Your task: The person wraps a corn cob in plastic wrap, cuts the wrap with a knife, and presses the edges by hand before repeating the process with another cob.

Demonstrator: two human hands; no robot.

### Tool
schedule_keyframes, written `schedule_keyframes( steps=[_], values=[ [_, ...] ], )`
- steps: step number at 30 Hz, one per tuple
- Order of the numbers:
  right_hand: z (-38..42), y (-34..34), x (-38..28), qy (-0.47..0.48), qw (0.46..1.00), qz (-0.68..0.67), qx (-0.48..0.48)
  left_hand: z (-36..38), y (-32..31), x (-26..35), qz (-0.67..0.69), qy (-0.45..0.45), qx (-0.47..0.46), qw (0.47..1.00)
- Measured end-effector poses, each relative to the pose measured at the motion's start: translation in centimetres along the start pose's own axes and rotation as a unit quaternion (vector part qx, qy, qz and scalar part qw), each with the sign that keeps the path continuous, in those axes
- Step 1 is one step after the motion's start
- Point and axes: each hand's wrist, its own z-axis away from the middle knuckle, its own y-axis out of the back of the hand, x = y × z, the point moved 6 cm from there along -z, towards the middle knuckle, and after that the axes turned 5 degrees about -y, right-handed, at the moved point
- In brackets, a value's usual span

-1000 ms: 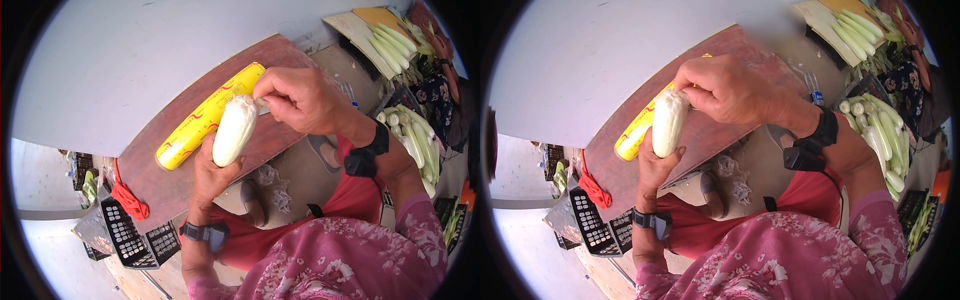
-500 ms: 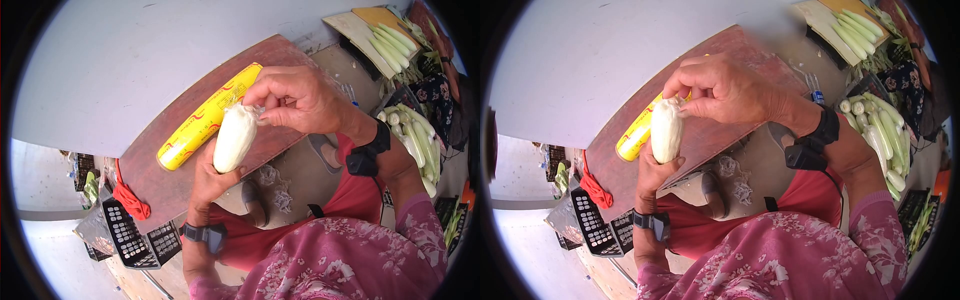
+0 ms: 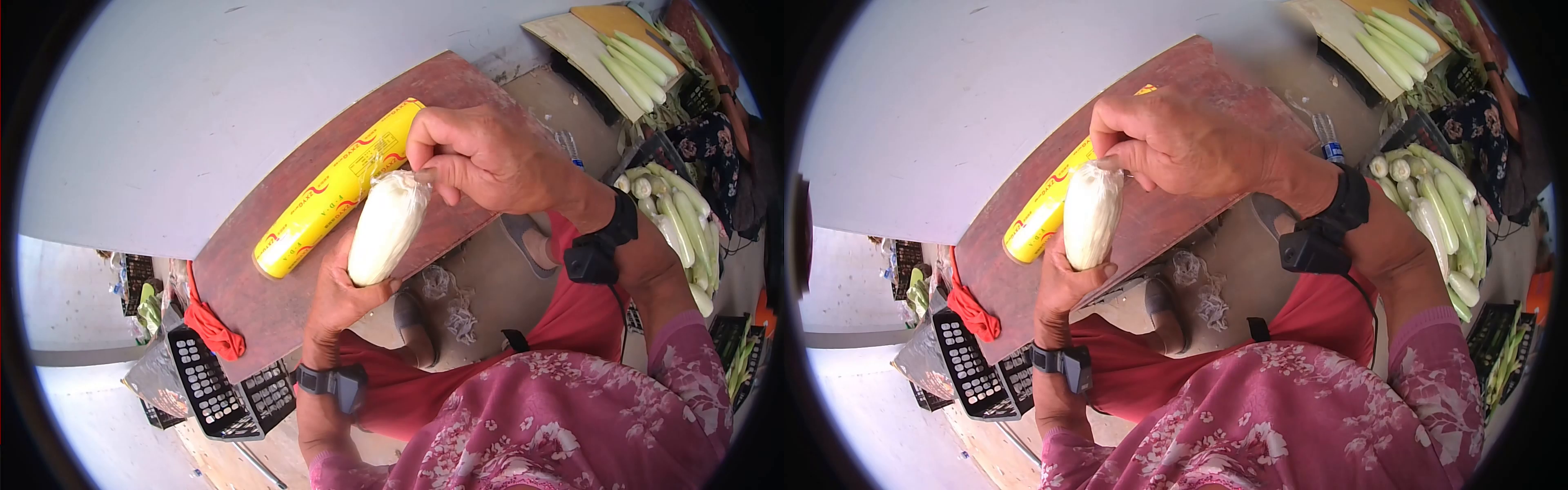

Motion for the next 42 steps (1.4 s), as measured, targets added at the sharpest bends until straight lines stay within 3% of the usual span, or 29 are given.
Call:
schedule_keyframes(
  steps=[9, 15, 21, 24, 27, 29, 39, 42],
  values=[
    [0.1, -0.2, 0.5, -0.049, 0.990, -0.130, 0.017, 0.5, -0.4, -1.0, 0.120, 0.067, -0.040, 0.990],
    [0.1, -0.5, 0.4, -0.064, 0.965, -0.251, -0.024, 0.7, 0.0, -1.7, 0.154, 0.078, -0.052, 0.984],
    [0.1, -0.4, 0.6, -0.015, 0.997, -0.076, -0.016, 0.5, -0.1, -0.9, 0.112, 0.065, -0.014, 0.992],
    [0.0, -0.3, 0.3, -0.044, 0.998, -0.049, -0.010, 0.4, 0.0, -0.3, 0.092, 0.061, -0.006, 0.994],
    [-0.1, -0.5, 1.0, -0.049, 0.996, -0.075, -0.030, 0.3, 0.2, -0.1, 0.054, 0.045, -0.002, 0.998],
    [-0.2, -0.7, 1.6, -0.093, 0.982, -0.161, -0.044, 0.3, 0.3, 0.2, 0.036, 0.033, -0.012, 0.999],
    [-0.1, -1.6, 1.8, -0.148, 0.914, -0.374, -0.048, 1.4, -0.3, -1.7, 0.250, 0.104, -0.102, 0.957],
    [-0.2, -1.5, 1.2, -0.125, 0.925, -0.357, -0.038, 1.5, -0.9, -1.7, 0.310, 0.107, -0.129, 0.936]
  ],
)
